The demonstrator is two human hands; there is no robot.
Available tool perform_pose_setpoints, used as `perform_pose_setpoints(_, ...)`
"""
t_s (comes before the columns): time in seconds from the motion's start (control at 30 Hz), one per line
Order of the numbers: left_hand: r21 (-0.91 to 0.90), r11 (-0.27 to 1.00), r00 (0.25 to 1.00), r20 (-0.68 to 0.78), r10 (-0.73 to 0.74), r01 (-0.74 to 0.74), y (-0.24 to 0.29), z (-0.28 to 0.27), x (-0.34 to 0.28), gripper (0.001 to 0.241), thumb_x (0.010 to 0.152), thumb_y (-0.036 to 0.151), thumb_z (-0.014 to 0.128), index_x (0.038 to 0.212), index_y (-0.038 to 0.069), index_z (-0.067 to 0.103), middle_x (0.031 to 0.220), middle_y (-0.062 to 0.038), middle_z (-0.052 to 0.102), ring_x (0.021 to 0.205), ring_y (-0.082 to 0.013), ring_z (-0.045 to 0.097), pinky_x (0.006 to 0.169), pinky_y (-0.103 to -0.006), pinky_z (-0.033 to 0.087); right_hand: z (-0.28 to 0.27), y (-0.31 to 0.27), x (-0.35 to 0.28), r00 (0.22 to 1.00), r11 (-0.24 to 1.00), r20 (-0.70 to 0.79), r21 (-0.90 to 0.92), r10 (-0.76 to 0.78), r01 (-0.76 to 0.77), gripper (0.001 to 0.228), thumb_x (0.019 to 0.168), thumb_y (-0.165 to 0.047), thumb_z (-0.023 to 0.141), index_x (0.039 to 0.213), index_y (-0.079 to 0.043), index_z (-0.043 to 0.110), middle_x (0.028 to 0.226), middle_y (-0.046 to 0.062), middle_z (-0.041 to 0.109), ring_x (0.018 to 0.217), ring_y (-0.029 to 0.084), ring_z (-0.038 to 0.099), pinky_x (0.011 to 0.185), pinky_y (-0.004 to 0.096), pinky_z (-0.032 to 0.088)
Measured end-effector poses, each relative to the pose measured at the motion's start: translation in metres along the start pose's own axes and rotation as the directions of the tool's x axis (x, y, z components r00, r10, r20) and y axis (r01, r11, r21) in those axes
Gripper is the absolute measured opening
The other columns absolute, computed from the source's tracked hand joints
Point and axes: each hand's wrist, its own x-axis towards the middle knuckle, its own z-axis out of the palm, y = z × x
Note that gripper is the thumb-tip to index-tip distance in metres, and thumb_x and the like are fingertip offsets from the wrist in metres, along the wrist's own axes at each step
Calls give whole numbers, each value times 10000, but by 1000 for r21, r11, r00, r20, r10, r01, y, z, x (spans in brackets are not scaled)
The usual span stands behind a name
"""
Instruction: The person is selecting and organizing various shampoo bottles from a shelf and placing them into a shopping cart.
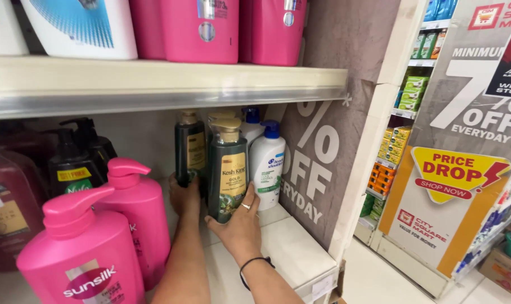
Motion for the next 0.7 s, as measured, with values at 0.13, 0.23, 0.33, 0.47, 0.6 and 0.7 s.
perform_pose_setpoints(0.13,-223,964,971,219,-92,142,8,-4,-4,608,829,243,631,1424,139,557,1230,-155,702,1088,-329,702,930,-448,533,-2,0,-1,1000,1000,16,-9,0,0,1326,658,-398,910,1565,-76,-4,1500,192,337,1176,408,597,920,456,556)
perform_pose_setpoints(0.23,-148,982,934,353,-62,121,-17,23,10,599,870,230,594,1460,144,535,1289,-186,670,1143,-330,663,987,-416,495,-4,-2,-2,999,999,30,-20,31,-30,1322,655,-410,909,1565,-82,7,1495,190,352,1172,402,608,930,448,559)
perform_pose_setpoints(0.33,-168,985,923,384,33,34,-31,39,14,555,894,206,527,1439,108,567,1322,-200,664,1185,-342,646,992,-417,489,-3,-1,-1,1000,1000,22,-2,12,-12,1314,657,-402,906,1563,-87,9,1513,185,337,1166,402,610,926,451,557)
perform_pose_setpoints(0.47,-261,965,954,285,96,-20,-83,77,30,505,911,183,523,1379,4,583,1297,-269,657,1174,-396,642,995,-438,480,-2,1,-2,1000,1000,-4,2,-9,9,1308,652,-401,909,1563,-86,24,1487,198,359,1174,411,600,925,459,551)
perform_pose_setpoints(0.6,-430,801,896,46,-442,417,24,-12,-36,395,972,261,481,1197,-27,632,1184,-251,692,1091,-402,665,972,-469,498,5,7,0,999,999,-44,23,-26,27,1299,643,-401,915,1561,-67,59,1468,212,382,1195,426,582,943,467,536)
perform_pose_setpoints(0.7,417,842,939,125,321,-343,-127,77,1,240,1057,184,483,1112,68,686,1215,-199,712,1140,-355,663,1043,-437,500,-4,-6,-4,1000,998,-11,51,24,-23,1282,673,-350,905,1590,-73,53,1489,220,336,1235,445,535,984,474,495)
